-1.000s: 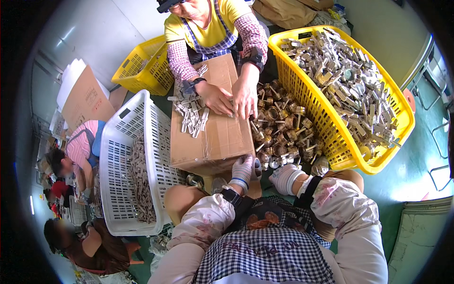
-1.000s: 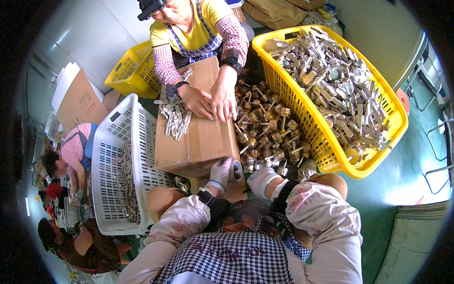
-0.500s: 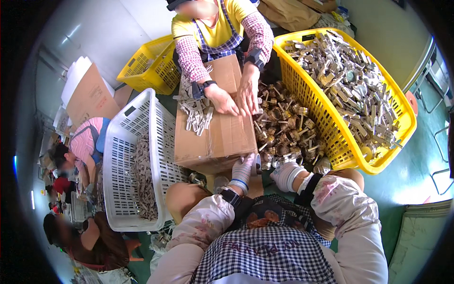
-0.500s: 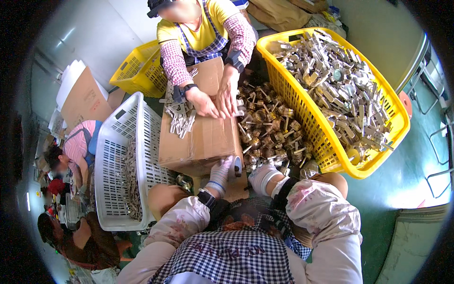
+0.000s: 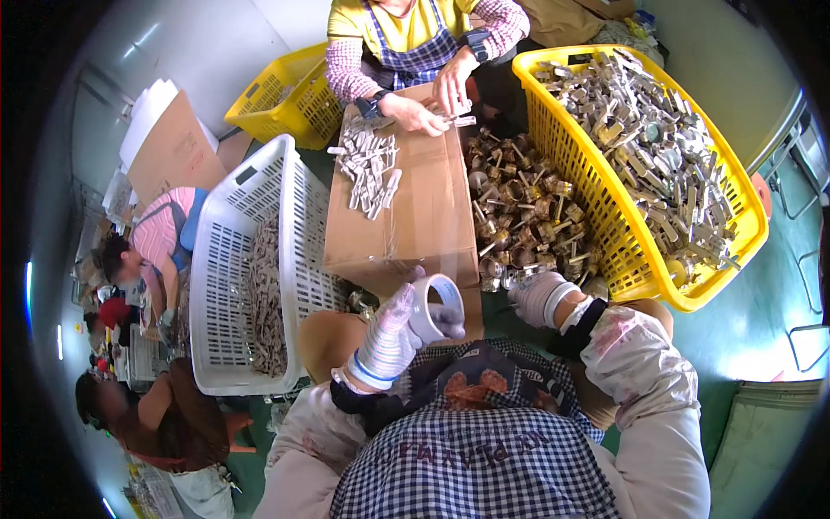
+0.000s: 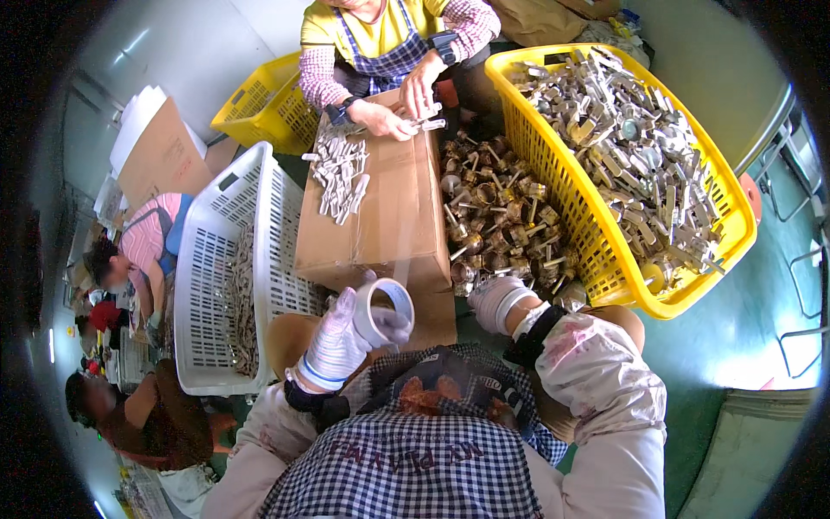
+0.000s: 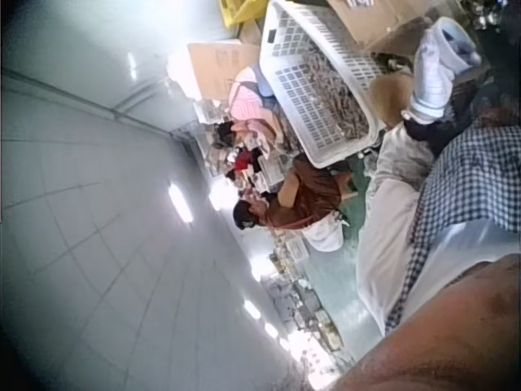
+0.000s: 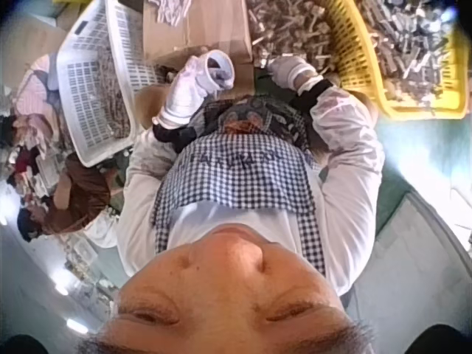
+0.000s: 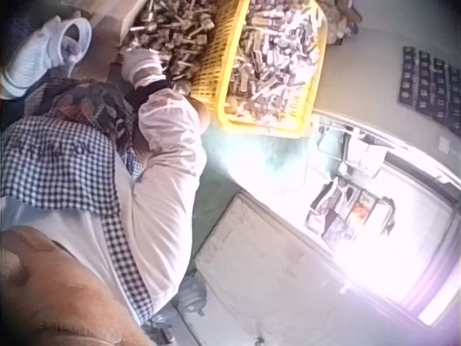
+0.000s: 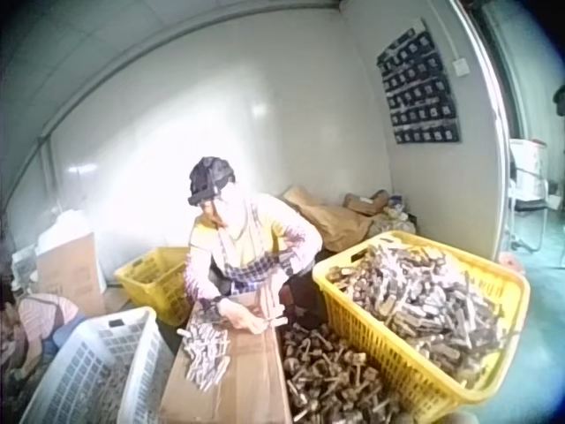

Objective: Sorting small white and silver plastic components from bulk containers into organized batches.

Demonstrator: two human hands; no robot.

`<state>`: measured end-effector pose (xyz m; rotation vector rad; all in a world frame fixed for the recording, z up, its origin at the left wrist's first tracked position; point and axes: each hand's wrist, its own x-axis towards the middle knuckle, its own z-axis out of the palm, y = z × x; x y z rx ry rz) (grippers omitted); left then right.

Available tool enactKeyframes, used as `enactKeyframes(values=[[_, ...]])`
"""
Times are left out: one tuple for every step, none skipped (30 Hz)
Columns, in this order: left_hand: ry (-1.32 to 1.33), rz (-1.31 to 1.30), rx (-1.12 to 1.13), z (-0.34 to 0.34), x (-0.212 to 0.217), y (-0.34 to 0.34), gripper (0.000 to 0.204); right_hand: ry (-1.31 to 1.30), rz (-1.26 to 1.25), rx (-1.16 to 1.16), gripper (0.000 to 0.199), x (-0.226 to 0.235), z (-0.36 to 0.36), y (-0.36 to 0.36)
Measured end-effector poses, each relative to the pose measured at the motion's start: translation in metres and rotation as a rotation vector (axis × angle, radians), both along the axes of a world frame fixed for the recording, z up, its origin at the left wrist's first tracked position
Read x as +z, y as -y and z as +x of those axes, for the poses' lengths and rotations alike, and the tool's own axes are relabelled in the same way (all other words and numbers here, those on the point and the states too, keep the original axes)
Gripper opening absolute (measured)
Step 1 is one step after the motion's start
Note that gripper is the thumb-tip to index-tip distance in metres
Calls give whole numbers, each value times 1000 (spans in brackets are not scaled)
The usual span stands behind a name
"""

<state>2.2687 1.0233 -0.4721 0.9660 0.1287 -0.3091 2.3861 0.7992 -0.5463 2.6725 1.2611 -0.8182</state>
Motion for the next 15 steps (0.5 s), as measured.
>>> enactKeyframes(values=[[-71, -26, -43, -2, -6, -2, 61, -1, 5, -11, 30, 3, 0, 0], [-93, -20, 25, -9, -12, 2, 62, -2, 3, -7, 30, 0, 2, -1], [-97, -24, 24, -9, -19, 3, 62, 11, -5, 1, 30, -6, 2, 0], [-151, -28, 48, -10, -31, 0, 61, 27, -11, 17, 31, -9, 1, 0], [-205, -33, 71, -11, -41, -2, 61, 27, -14, 27, 31, -9, 0, 2], [-228, -65, 67, -9, -52, 0, 57, 22, 23, -8, 32, -11, 0, 6], [-229, -70, 71, -8, -64, -4, 57, 14, 62, -38, 32, -9, -2, 6], [-240, -95, -17, -5, -77, -9, 53, 12, 1, -12, 32, -6, 2, 5], [-252, -122, -105, -3, -80, -10, 50, 10, -7, -7, 32, -5, 4, 6], [-310, -58, -29, 1, -84, -3, 44, -8, 23, -34, 31, -5, 6, 8], [-311, -66, -24, 1, -90, 2, 44, -25, 53, -62, 31, -5, 6, 9], [-324, -38, -53, 3, -99, 4, 40, -34, 59, -98, 31, 1, 4, 9], [-338, -10, -81, 5, -107, 5, 37, -33, 56, -93, 31, 3, 5, 9], [-336, -30, -93, 7, -115, 4, 34, -48, 73, -104, 31, 5, 6, 9], [-337, -34, -97, 9, -114, 5, 34, -63, 89, -125, 31, 5, 7, 11]])
